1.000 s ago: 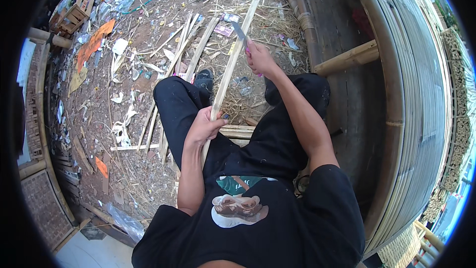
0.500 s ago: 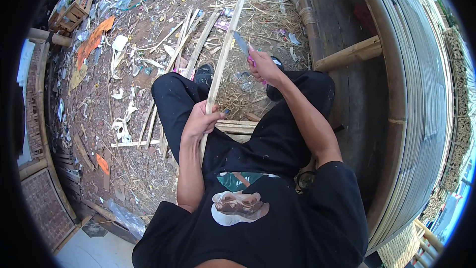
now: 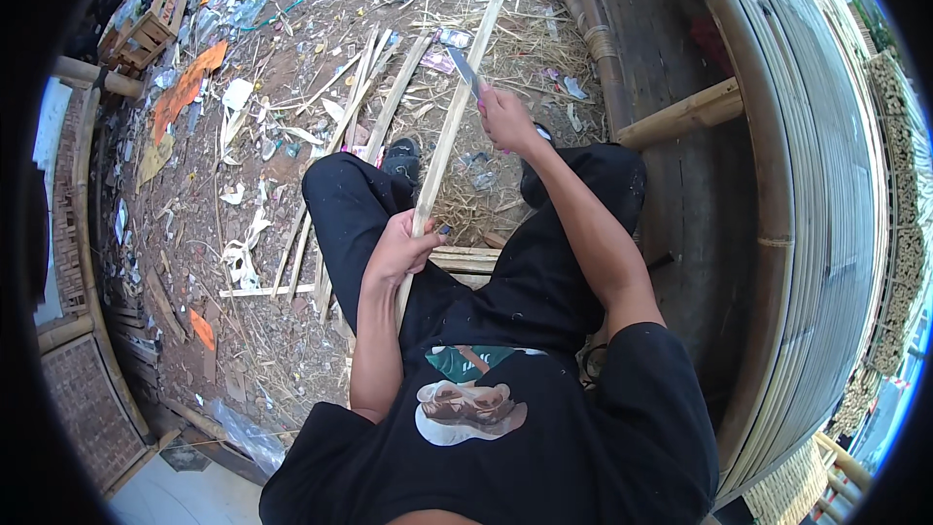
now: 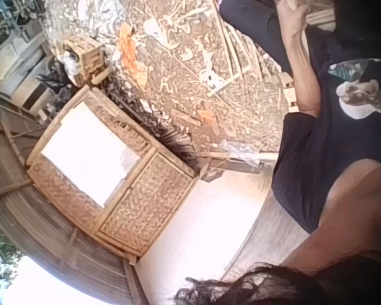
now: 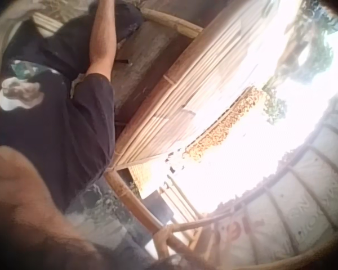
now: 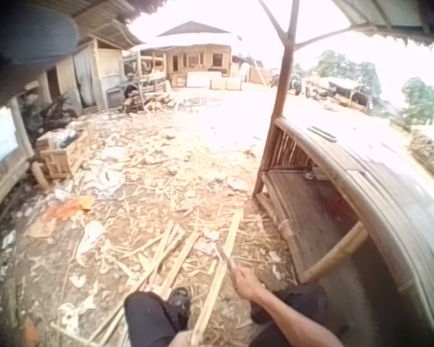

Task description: The person shaves a thin strip of wood with a knife. They hold the long wooden strip and repeatedly draw the knife along its edge to remove shavings, occasionally turning the piece over to work on different sides.

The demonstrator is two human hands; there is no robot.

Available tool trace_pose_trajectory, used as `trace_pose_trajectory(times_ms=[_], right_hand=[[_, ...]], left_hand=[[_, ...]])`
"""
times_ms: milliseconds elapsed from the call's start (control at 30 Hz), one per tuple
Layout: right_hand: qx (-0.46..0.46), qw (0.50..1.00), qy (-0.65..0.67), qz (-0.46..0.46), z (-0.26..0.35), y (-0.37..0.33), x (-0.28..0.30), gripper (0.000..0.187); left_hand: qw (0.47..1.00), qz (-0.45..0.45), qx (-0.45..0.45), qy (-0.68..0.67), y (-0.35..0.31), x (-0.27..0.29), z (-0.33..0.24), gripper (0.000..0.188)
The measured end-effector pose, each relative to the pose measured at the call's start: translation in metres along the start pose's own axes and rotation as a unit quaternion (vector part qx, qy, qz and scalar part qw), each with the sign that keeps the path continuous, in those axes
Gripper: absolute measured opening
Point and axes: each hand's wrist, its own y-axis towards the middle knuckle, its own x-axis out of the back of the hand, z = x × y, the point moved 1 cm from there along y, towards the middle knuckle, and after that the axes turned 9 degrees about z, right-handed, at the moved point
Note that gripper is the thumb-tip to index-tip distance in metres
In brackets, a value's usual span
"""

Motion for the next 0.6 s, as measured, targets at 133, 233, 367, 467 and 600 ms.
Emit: trace_pose_trajectory(times_ms=[133, 233, 367, 467, 600], right_hand=[[-0.084, 0.995, 0.019, 0.048, 0.004, -0.015, -0.012, 0.047], [-0.072, 0.984, -0.062, 0.15, -0.021, -0.042, -0.046, 0.047], [-0.027, 0.991, 0.12, 0.06, 0.006, -0.037, -0.002, 0.046], [-0.008, 0.998, 0.066, 0.005, -0.007, -0.029, -0.002, 0.046], [0.003, 0.999, -0.026, -0.039, -0.012, -0.01, 0.007, 0.049]], left_hand=[[1.0, -0.014, -0.006, 0.004, 0.001, 0.003, -0.005, 0.026], [0.999, -0.049, -0.012, 0.015, 0.001, 0.007, -0.007, 0.025], [1.0, -0.017, 0.002, -0.002, -0.003, 0.007, 0.001, 0.025], [1.0, -0.018, -0.003, -0.01, -0.001, 0.007, -0.005, 0.026], [1.0, 0.0, -0.004, 0.0, -0.001, -0.001, -0.004, 0.025]])
